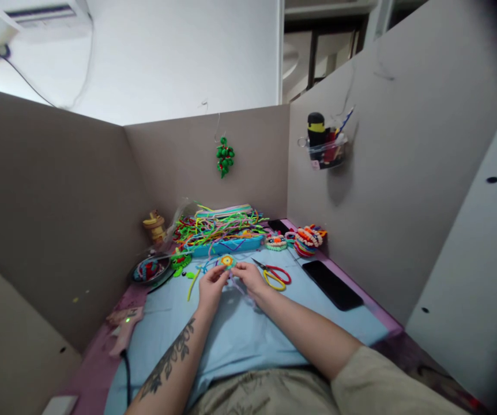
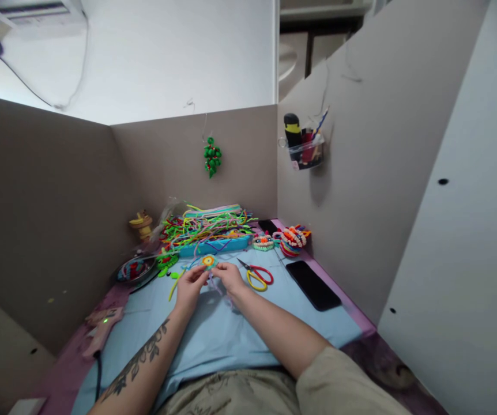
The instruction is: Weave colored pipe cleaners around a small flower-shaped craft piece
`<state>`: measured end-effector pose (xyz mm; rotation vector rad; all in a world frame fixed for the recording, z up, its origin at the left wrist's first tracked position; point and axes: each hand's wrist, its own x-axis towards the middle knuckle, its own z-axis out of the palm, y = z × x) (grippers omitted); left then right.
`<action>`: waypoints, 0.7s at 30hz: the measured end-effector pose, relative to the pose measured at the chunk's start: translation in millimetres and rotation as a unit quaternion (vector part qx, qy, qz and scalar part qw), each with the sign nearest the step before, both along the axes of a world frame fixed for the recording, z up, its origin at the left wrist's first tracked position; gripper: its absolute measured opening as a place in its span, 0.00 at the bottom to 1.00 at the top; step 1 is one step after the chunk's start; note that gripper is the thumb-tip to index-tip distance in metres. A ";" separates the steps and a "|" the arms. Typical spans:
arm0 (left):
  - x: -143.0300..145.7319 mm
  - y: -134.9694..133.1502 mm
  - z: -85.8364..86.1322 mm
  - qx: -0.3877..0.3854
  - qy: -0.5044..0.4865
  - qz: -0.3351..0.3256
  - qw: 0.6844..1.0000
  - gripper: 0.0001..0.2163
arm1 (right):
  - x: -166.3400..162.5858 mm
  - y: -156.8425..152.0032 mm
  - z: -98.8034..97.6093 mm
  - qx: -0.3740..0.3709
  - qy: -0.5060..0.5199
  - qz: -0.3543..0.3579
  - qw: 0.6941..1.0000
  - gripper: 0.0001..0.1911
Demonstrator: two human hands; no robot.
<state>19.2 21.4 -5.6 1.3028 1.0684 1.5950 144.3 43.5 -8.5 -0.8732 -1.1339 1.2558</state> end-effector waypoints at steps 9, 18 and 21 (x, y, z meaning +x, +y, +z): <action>-8.1 3.0 1.5 0.003 0.017 0.084 0.996 0.14 | -5.6 -7.6 -4.7 0.066 -0.135 0.037 0.988 0.15; -14.7 10.1 0.9 0.004 0.009 0.072 0.997 0.11 | 13.1 -18.0 15.2 0.330 -0.445 -0.101 0.826 0.05; -12.8 9.3 2.0 -0.014 0.006 0.040 0.999 0.11 | 22.9 -11.7 22.7 0.349 -0.506 -0.167 0.771 0.04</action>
